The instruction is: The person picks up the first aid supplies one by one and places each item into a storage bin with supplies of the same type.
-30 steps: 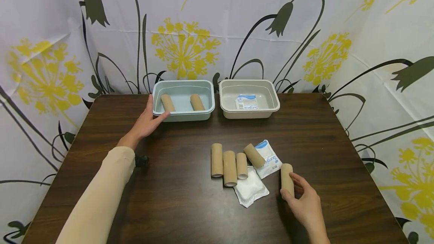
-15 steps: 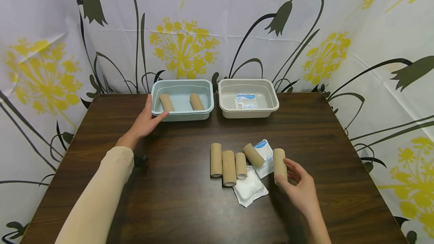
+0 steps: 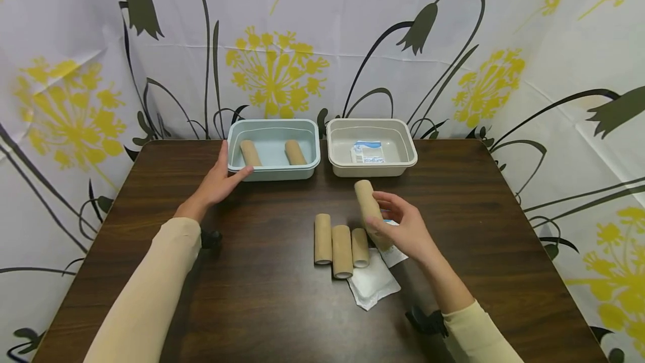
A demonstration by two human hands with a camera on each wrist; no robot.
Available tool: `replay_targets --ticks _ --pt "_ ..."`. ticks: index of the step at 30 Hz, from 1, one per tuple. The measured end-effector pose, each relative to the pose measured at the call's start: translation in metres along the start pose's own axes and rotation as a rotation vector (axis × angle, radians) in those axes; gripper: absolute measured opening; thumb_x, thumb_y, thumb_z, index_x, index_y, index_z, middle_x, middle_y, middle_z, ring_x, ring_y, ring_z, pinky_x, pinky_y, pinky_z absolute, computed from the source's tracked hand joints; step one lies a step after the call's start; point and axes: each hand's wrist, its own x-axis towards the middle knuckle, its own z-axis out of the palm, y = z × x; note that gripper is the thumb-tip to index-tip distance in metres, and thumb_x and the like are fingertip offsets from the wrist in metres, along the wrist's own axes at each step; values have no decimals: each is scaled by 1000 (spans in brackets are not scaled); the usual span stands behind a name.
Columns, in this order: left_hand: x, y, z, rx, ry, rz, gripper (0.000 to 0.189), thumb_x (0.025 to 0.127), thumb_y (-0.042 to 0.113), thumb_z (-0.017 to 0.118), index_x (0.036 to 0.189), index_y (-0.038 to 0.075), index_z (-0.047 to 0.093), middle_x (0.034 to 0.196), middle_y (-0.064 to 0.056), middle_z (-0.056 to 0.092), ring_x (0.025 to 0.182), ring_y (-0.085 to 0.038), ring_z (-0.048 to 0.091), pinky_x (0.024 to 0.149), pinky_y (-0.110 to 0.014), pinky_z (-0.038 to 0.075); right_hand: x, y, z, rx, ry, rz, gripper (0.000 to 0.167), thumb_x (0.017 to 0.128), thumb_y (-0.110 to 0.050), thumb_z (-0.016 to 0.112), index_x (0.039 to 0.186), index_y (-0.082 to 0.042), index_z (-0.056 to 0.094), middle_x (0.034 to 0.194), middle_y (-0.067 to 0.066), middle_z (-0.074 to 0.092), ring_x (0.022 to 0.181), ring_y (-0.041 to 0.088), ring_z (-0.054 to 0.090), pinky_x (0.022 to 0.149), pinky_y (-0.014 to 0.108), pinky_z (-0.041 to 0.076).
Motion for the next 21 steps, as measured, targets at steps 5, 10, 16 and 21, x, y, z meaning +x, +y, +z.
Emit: replay_targets --ticks 5,10,16,21 --pt "0 1 1 -1 -2 -7 100 97 55 50 153 18 -24 162 -16 -8 145 -45 12 110 -63 16 38 -13 27 103 -86 1 53 88 -5 73 137 -2 54 129 23 59 108 35 62 78 41 55" --pt "0 0 1 -8 -2 -13 101 97 56 50 153 18 -24 162 -15 -9 145 -44 11 110 -63 15 72 -22 48 154 -96 63 54 88 -6 73 139 -5 53 130 21 59 108 32 63 79 49 55" --pt "-1 0 0 -6 -6 -14 101 97 57 50 152 20 -25 162 -15 -9 145 -44 9 111 -63 15 110 -34 65 208 -64 151 55 87 -11 75 138 -8 55 125 21 62 101 29 65 84 49 53" --pt "-1 1 -1 -4 -8 -22 100 97 56 50 152 22 -25 162 -14 -9 146 -43 10 111 -62 15 137 -36 77 236 -31 163 53 87 -11 75 137 -8 56 124 20 62 97 26 65 77 38 57"
